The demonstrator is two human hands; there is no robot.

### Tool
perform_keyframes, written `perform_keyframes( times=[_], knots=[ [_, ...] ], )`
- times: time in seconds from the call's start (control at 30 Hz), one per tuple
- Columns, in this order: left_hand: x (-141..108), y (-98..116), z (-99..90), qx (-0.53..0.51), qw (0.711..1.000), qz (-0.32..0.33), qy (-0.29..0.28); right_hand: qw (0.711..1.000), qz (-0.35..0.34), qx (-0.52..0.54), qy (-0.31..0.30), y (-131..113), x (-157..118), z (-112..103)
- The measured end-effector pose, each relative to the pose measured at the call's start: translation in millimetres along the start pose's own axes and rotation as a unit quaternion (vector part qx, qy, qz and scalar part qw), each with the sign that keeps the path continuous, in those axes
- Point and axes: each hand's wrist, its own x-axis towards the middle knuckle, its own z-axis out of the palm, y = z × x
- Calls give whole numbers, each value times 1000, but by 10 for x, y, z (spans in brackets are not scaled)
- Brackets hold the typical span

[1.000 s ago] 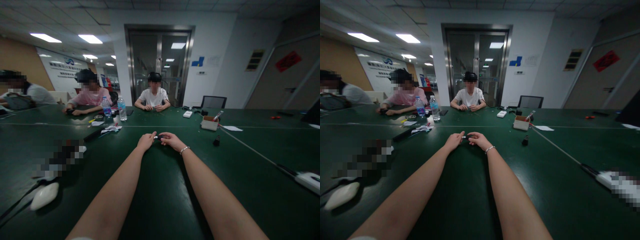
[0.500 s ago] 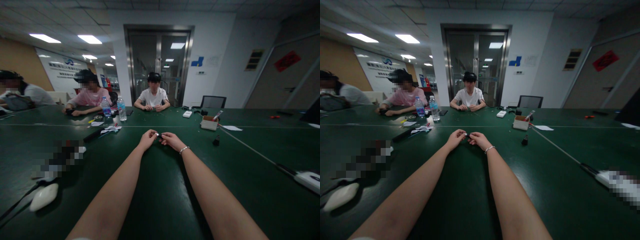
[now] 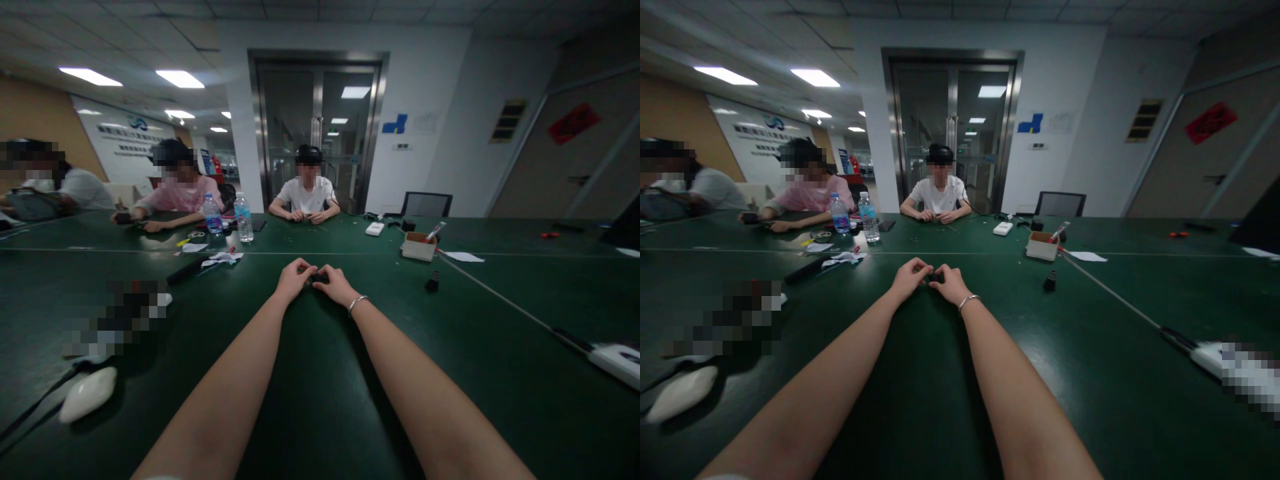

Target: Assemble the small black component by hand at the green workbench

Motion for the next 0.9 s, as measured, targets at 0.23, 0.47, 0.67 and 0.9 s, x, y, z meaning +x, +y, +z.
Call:
perform_keyframes(
  times=[0.23, 0.47, 0.67, 0.9],
  knots=[
    [-8, 13, 91, -74, 994, -37, -65, 991, -5, -134, 7, 41, 20, 68],
    [-31, 84, 59, -134, 984, -63, -102, 995, 1, -97, 17, 47, 13, 55],
    [19, -3, 8, -52, 996, -40, -59, 999, -6, -40, 29, 50, 18, 25],
    [20, -62, -43, 100, 995, -23, -12, 996, -47, -59, 37, 13, -13, 2]
  ],
)
